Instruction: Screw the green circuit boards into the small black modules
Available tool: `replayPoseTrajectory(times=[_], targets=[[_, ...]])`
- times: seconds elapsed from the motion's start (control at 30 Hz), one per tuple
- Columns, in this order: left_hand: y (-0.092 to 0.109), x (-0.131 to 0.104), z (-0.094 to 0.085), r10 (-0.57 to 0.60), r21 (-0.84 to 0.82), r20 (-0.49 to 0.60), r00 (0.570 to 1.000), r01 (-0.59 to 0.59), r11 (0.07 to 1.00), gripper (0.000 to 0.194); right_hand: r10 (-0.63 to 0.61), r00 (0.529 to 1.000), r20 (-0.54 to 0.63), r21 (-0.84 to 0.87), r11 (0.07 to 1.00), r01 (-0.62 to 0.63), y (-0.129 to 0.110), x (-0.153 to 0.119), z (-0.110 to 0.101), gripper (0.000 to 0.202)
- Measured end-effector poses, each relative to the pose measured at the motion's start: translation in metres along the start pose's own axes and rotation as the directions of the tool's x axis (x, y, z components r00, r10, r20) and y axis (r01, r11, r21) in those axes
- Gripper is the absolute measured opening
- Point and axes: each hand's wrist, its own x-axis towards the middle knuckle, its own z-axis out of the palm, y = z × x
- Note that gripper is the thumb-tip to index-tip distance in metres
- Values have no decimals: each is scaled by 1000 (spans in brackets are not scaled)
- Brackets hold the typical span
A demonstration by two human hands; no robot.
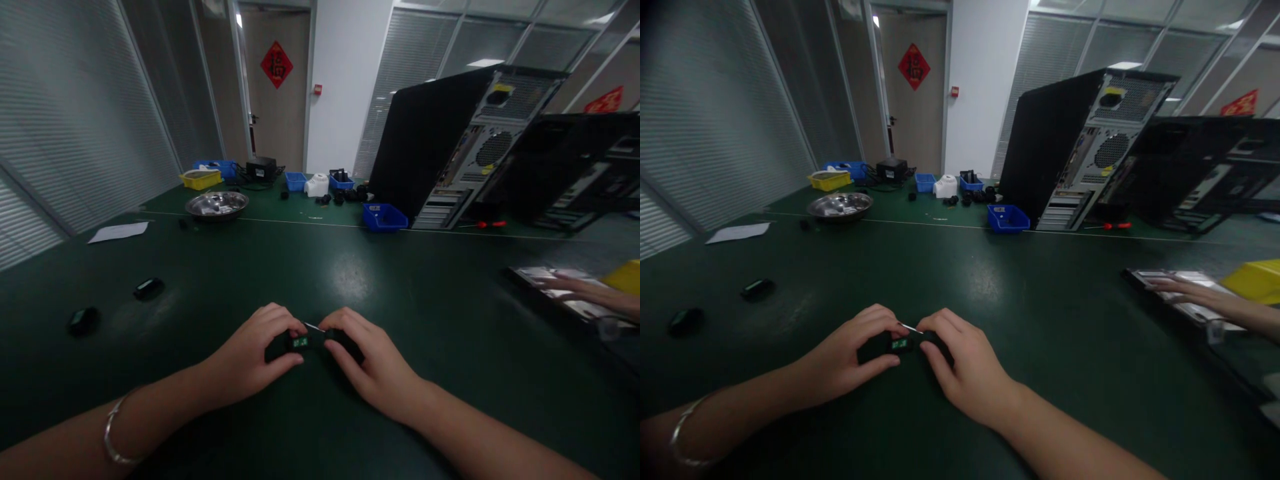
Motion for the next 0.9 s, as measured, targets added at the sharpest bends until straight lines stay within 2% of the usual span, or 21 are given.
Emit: replayPoseTrajectory(times=[0.2, 0.43, 0.6, 0.9], targets=[[0, -1, 0, 2, -4, -9, 1000, -2, 1000, 17, 17, 1000, 7, -14, 1000, -17, -1, 1, -1, 17], [0, -3, -1, -10, -74, -81, 997, 4, 997, 18, 43, 999, 2, -59, 997, -43, -2, 2, 1, 18], [-1, -4, -1, -21, -69, -79, 997, 16, 998, 16, 57, 998, -4, -97, 994, -57, 1, 2, 3, 14], [-2, -4, 0, -16, -65, -134, 991, 8, 998, 16, 11, 1000, 9, -51, 999, -11, -1, -1, 3, 33]])
